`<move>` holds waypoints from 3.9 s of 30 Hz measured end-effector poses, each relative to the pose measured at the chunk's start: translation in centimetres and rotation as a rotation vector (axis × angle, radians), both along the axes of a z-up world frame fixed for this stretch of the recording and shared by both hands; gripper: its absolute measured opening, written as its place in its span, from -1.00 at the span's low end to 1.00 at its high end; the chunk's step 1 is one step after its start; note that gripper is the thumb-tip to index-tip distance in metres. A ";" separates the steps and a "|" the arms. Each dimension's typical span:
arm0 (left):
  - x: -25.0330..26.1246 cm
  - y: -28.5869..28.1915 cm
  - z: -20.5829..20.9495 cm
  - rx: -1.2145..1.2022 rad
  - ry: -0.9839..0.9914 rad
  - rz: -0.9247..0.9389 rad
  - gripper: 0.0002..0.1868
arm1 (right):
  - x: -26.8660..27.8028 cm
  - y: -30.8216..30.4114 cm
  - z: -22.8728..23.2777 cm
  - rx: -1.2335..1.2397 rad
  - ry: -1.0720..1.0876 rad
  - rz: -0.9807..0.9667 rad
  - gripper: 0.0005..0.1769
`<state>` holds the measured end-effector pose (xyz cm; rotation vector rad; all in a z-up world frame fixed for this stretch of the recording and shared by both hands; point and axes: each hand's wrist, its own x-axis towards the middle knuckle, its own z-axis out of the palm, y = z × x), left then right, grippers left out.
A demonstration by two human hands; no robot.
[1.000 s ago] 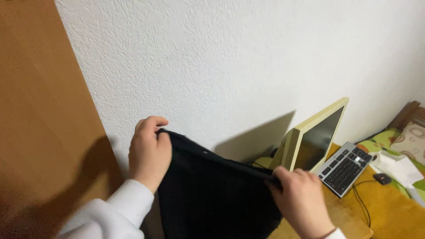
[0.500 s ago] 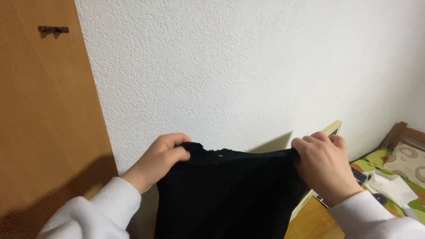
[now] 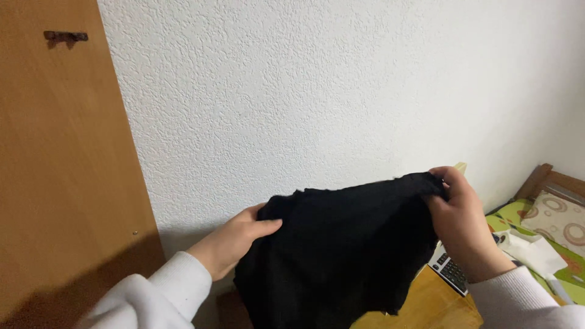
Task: The person folds several garments one by one on a wooden desk and places them into a closet shelf. Items handled include a gray tank top, a green top, a light green top, and a black top. The person smooths and folds each piece before stacking it in the closet.
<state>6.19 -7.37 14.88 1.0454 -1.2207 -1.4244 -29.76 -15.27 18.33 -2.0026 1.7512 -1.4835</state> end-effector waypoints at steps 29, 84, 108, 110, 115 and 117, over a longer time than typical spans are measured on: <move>1.8 -0.4 0.9 0.177 0.157 0.095 -0.65 | -1.9 2.3 -2.4 0.155 -0.982 0.711 -0.79; -0.9 7.3 3.1 -0.350 -0.925 0.039 -0.30 | -9.4 5.6 -5.9 0.446 -0.550 0.629 -0.31; -4.0 6.4 -1.5 -0.538 -0.670 0.467 -0.49 | -7.0 8.8 -9.9 0.128 -0.549 0.384 -0.76; -5.7 6.3 -0.8 -0.620 -0.870 0.310 -0.49 | -3.5 10.4 -9.1 0.405 -0.337 0.345 -0.76; -8.8 6.8 2.0 -0.503 -1.192 0.096 -0.52 | 3.2 10.2 -15.5 0.437 -0.185 0.714 -0.28; -9.1 7.1 2.9 -0.466 -1.229 0.035 -0.57 | 5.6 10.4 -16.6 0.441 -0.102 0.772 -0.13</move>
